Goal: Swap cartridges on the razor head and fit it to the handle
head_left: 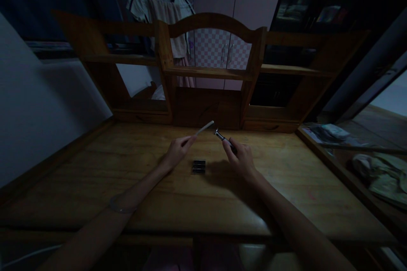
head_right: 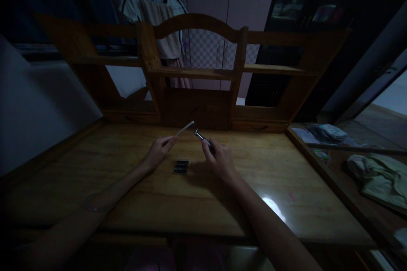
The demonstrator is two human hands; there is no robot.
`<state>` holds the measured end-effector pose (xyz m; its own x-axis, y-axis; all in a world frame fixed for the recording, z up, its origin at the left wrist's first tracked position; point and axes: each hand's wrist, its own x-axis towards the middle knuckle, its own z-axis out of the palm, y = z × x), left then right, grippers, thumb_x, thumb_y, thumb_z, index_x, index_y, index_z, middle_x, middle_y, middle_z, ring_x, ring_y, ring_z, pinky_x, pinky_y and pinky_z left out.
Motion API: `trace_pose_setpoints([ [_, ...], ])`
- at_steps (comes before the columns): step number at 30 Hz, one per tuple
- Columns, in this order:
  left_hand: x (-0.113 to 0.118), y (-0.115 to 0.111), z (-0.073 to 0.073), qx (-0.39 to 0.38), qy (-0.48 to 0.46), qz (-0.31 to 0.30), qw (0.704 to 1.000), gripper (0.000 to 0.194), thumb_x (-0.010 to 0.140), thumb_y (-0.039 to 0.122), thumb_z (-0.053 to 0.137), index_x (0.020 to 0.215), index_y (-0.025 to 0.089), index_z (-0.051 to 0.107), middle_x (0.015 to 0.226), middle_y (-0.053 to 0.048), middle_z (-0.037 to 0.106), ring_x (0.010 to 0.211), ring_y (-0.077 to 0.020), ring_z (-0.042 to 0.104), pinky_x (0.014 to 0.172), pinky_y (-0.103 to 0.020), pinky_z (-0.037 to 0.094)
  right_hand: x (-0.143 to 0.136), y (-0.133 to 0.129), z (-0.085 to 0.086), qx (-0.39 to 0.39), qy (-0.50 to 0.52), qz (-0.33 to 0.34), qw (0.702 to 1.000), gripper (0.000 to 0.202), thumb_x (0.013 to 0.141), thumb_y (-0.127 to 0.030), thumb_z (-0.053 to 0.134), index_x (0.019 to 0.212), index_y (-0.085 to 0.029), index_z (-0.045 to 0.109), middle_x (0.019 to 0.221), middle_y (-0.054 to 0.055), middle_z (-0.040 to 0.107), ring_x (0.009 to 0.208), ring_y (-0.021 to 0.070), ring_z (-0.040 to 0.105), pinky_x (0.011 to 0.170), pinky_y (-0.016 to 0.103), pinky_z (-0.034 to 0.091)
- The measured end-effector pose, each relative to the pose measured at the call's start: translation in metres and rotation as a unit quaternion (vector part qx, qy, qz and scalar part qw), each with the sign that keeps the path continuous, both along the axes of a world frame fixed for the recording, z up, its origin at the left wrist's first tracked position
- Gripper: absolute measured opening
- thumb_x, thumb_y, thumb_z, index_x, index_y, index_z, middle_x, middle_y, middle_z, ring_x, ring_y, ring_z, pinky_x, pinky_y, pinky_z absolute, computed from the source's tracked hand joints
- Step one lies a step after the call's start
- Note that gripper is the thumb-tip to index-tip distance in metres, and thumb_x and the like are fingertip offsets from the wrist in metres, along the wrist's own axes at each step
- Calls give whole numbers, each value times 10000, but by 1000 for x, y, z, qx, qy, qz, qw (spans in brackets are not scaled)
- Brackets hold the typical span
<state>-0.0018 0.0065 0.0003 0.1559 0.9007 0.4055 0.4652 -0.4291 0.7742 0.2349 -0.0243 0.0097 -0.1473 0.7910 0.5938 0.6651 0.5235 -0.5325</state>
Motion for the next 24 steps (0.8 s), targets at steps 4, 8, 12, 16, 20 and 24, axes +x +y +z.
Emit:
trace_pose_setpoints([
  [4,1,-1,0,-16,-3,-43,999,422,870,493,440,658,139,528,613,14,406,596,-114,370,556,-225,271,-1,0,-1,-3,2,-4,1000,347,951,-425,399,706,-196,489,552,-22,476,479,117,447,500,252,250],
  [8,1,1,-3,-37,3,-37,999,440,865,516,431,648,142,514,612,12,406,605,-119,375,555,-227,267,-1,-1,0,1,10,-6,1000,345,951,-415,405,700,-193,489,551,-24,472,475,112,442,501,249,253],
  [12,-2,2,-7,-55,-19,-56,997,447,886,516,396,619,158,421,584,27,343,554,-101,317,518,-228,230,1,1,2,2,14,-12,1000,338,951,-414,413,704,-194,484,557,-26,461,482,113,443,506,246,259],
  [16,0,1,-6,-68,-12,-76,995,459,885,531,391,615,161,409,577,27,347,542,-100,316,506,-229,223,3,3,0,-5,17,-13,1000,351,948,-423,412,690,-195,482,554,-25,455,481,115,430,504,249,258],
  [20,1,4,-6,-65,-13,-46,997,476,864,559,410,601,161,410,571,24,353,552,-105,330,507,-228,226,1,3,-4,-8,38,5,999,352,946,-421,411,689,-192,481,553,-31,437,488,114,420,507,251,257],
  [24,0,7,-11,-101,-52,-48,992,471,868,567,392,614,170,394,555,34,336,503,-95,301,477,-220,213,-1,4,-7,-35,79,21,996,384,951,-429,403,662,-186,472,564,-33,418,507,114,414,500,251,248],
])
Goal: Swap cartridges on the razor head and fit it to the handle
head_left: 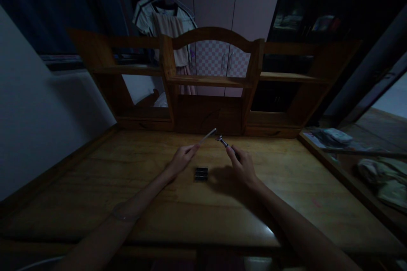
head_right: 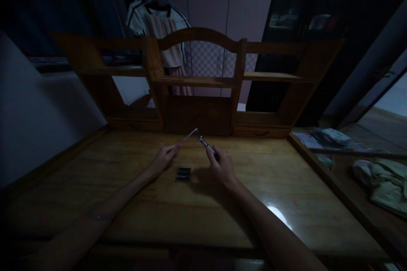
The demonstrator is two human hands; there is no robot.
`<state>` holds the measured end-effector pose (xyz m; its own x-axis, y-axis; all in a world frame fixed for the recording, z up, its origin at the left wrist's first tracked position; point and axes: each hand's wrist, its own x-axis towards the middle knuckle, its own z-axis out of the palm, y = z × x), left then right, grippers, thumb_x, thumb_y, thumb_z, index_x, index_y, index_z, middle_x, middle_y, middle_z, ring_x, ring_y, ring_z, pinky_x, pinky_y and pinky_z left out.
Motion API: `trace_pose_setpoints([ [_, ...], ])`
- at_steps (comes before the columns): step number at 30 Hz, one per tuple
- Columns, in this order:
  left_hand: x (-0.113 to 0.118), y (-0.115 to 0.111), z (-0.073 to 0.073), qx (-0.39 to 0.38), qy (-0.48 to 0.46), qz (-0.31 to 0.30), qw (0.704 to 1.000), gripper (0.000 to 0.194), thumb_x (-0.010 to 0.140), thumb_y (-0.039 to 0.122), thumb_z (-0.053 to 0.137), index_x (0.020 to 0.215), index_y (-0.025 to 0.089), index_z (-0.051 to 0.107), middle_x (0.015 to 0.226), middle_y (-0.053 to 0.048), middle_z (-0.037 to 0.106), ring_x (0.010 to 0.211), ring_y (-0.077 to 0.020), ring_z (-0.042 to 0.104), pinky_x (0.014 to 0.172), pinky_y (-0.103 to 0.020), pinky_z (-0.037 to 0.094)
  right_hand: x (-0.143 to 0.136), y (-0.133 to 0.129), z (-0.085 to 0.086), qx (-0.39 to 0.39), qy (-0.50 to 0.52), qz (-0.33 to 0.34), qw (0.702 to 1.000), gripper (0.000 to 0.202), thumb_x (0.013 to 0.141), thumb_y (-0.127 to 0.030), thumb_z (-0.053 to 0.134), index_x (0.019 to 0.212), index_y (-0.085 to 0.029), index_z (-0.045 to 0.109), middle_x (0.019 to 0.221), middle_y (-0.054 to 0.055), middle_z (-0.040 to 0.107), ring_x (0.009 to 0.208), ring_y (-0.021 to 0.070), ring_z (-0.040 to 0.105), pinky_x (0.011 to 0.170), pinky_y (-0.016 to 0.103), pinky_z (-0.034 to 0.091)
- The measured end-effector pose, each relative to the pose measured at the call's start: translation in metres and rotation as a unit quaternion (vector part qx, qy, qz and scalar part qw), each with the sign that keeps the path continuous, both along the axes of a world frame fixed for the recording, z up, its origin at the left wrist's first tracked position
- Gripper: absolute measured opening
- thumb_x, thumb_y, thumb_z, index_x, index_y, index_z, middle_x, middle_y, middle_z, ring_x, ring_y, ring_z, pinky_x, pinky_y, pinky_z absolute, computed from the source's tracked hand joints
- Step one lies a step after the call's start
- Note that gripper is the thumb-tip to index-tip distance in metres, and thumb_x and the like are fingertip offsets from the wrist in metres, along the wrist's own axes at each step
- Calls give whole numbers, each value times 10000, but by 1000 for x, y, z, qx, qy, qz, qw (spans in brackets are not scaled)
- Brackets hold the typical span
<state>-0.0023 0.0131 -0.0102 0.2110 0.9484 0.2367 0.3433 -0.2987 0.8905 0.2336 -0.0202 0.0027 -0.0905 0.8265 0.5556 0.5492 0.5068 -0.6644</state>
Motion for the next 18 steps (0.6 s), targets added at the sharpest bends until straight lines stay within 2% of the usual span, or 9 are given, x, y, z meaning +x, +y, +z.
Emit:
trace_pose_setpoints([
  [5,1,2,-3,4,9,-45,999,476,877,551,399,598,165,388,557,33,333,519,-96,309,488,-226,215,2,0,0,-37,35,25,998,390,949,-439,411,663,-181,476,578,-35,393,523,115,398,498,251,248],
  [11,-3,1,-1,36,14,-14,999,455,899,525,380,622,165,394,584,31,332,553,-104,325,523,-236,238,6,0,6,-36,55,22,998,371,949,-433,416,680,-184,474,582,-34,373,527,121,380,500,259,243],
  [15,-2,-4,2,35,19,-44,998,432,901,504,394,637,162,414,594,31,347,554,-101,332,521,-231,242,4,1,5,-61,87,34,994,386,944,-449,417,666,-184,458,596,-28,365,543,124,374,496,258,248],
  [18,1,-4,4,47,35,-38,998,432,884,512,423,647,152,461,604,28,372,578,-107,359,539,-227,263,0,2,-1,-92,129,60,986,392,931,-471,432,665,-184,447,613,-25,351,549,121,344,483,253,242],
])
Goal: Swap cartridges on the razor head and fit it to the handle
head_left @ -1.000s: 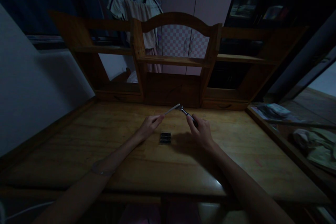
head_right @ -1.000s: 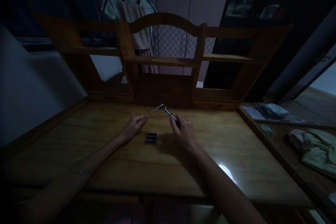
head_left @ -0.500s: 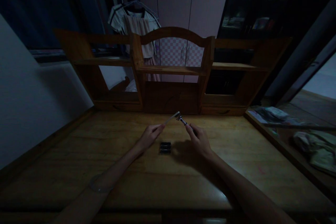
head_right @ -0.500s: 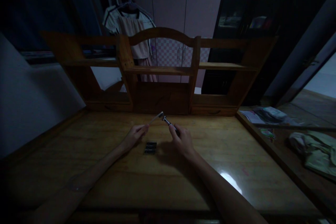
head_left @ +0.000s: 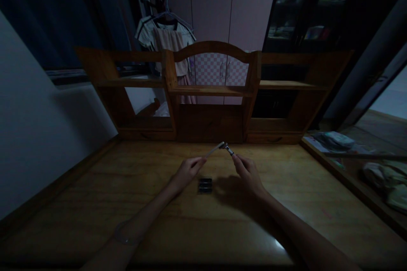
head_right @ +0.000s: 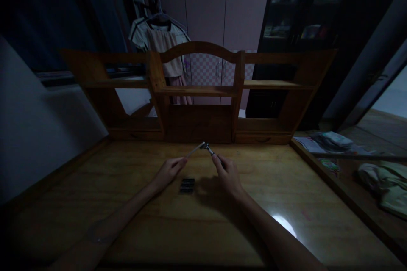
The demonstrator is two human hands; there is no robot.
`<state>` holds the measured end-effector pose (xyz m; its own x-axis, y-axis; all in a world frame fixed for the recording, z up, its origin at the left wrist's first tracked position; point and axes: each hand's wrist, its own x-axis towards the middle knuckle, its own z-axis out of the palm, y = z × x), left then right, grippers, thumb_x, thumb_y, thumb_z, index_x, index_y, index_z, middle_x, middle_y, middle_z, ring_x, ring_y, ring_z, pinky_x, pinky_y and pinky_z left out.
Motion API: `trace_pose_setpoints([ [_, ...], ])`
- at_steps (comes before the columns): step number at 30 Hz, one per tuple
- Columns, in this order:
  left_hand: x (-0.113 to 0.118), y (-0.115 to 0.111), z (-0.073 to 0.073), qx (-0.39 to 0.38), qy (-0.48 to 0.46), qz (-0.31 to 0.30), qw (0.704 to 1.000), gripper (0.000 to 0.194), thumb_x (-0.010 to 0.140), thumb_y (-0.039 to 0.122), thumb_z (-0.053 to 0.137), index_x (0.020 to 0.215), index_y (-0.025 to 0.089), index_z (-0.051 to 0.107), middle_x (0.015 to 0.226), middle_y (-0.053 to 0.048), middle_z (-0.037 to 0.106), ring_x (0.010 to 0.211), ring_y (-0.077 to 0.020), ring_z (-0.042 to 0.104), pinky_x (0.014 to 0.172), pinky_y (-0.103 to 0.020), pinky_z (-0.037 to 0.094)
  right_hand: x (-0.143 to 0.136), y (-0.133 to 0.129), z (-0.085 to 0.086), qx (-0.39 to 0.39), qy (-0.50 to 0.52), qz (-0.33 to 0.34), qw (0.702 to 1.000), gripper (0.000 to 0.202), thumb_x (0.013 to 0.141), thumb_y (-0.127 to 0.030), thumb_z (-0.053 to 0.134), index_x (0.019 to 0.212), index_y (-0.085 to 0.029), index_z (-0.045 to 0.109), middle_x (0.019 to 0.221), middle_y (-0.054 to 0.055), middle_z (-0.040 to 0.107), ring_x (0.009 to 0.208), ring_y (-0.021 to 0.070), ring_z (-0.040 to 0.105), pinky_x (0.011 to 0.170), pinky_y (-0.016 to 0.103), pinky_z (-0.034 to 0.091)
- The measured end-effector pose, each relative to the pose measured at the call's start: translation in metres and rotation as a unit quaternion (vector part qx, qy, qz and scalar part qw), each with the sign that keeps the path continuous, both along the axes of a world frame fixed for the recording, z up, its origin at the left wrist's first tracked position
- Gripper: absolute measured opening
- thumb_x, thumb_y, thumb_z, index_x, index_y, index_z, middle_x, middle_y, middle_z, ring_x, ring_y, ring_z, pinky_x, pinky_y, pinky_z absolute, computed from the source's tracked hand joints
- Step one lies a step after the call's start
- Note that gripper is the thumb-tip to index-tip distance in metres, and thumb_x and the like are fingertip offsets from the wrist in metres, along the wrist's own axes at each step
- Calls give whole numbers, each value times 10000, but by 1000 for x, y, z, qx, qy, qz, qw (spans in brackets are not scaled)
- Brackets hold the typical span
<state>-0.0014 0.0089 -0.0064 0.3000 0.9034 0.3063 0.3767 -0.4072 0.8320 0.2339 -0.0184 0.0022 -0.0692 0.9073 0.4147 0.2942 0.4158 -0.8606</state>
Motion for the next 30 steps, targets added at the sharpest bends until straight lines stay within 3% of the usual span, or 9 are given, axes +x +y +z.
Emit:
trace_pose_setpoints([
  [5,-2,4,-2,6,-16,38,999,434,881,507,426,654,142,484,590,30,366,568,-101,347,527,-217,259,-5,4,-9,-60,114,39,991,401,911,-502,455,664,-189,416,598,-38,294,515,106,266,450,244,198],
  [9,-1,1,-2,8,-17,13,1000,423,894,482,415,640,146,455,584,32,356,553,-94,338,514,-211,250,-4,6,-8,-98,170,48,979,417,902,-505,474,647,-191,375,599,-43,270,509,96,229,446,243,157],
  [12,3,-1,-1,19,7,6,1000,419,888,474,438,649,135,498,602,25,389,588,-102,374,538,-212,271,-2,6,-7,-105,188,55,975,425,895,-507,490,639,-191,368,596,-47,258,504,92,218,447,244,142],
  [18,-2,1,-1,44,-14,68,997,418,896,476,425,700,128,549,600,24,412,582,-106,382,536,-214,275,-4,6,-6,-116,196,69,971,444,889,-506,500,615,-193,346,579,-53,243,490,87,209,441,247,130],
  [23,-3,-5,1,62,-7,53,997,394,903,449,437,664,141,490,589,37,349,549,-90,344,516,-217,243,-7,5,-6,-136,199,84,967,442,883,-513,509,623,-190,355,584,-54,250,492,84,208,438,235,141],
  [30,2,-3,4,57,36,48,997,411,899,452,433,696,121,568,598,20,425,582,-104,395,538,-218,268,-6,8,-7,-176,237,95,951,460,865,-519,520,600,-195,331,549,-68,236,449,70,187,418,225,120],
])
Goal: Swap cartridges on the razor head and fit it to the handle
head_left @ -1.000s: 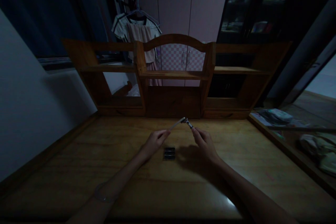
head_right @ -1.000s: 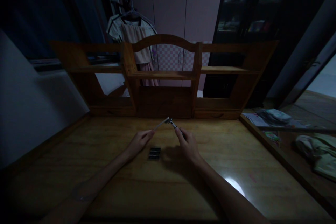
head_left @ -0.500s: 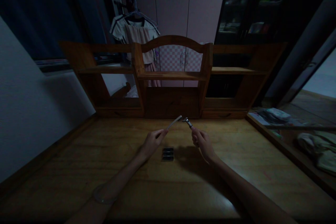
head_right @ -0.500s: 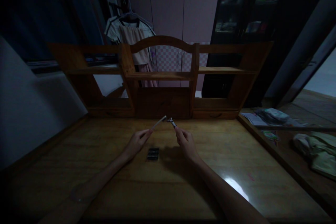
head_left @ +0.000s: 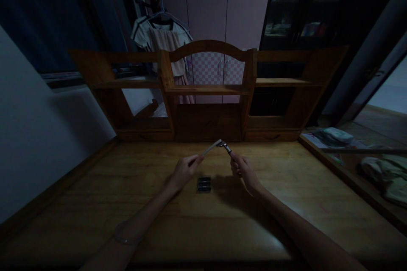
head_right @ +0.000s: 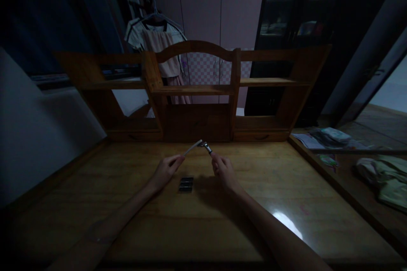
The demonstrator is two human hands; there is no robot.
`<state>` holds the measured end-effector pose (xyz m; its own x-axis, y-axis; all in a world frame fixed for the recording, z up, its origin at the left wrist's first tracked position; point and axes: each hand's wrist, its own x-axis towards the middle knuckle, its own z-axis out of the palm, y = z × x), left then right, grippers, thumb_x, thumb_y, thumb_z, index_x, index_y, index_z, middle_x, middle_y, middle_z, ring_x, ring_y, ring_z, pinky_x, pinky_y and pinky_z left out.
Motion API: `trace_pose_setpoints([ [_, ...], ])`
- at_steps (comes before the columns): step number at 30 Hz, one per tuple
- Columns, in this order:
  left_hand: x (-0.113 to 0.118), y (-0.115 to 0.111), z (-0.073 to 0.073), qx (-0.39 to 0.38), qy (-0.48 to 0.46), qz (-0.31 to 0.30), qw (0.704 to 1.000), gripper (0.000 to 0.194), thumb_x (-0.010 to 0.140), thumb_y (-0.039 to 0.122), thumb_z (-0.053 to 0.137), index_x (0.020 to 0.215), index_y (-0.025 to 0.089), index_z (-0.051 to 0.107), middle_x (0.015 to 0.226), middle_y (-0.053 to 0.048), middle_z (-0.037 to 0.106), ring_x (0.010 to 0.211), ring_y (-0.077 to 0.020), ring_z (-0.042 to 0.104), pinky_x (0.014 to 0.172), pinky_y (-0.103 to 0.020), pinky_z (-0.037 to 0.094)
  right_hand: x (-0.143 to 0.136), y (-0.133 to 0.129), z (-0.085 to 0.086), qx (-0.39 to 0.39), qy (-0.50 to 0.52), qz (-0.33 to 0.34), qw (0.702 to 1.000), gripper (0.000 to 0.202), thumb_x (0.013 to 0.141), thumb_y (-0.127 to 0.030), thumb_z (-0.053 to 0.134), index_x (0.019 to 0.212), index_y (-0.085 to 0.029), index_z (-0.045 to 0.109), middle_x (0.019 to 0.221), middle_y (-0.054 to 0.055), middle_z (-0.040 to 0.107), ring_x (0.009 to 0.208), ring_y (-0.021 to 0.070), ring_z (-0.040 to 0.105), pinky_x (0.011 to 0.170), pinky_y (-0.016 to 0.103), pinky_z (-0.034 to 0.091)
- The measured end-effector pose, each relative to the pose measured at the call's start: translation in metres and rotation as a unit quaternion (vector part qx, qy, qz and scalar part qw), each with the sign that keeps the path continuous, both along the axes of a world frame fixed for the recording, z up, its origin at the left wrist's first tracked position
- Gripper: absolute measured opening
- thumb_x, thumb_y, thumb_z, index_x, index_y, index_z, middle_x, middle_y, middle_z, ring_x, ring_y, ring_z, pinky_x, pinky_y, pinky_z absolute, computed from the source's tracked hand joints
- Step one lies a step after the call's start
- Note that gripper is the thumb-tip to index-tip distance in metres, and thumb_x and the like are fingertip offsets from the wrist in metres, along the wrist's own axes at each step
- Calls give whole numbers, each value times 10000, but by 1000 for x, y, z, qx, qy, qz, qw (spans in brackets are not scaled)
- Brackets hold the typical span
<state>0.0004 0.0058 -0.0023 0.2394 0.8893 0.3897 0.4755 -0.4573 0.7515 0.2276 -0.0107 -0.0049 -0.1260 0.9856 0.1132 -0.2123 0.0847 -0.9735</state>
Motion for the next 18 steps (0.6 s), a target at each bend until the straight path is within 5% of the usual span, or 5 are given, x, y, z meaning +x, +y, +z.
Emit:
trace_pose_setpoints([
  [10,-3,3,1,4,-10,13,1000,436,886,475,441,752,108,633,678,-16,554,634,-129,466,581,-215,327,1,2,-1,-9,31,29,999,454,866,-509,509,590,-203,317,510,-80,219,414,66,167,398,227,112],
  [18,-3,5,-2,-1,19,5,1000,461,889,500,414,718,115,602,617,6,471,615,-121,420,566,-216,304,0,1,1,-5,9,2,1000,476,822,-541,546,574,-203,322,519,-75,230,425,67,183,402,222,113],
])
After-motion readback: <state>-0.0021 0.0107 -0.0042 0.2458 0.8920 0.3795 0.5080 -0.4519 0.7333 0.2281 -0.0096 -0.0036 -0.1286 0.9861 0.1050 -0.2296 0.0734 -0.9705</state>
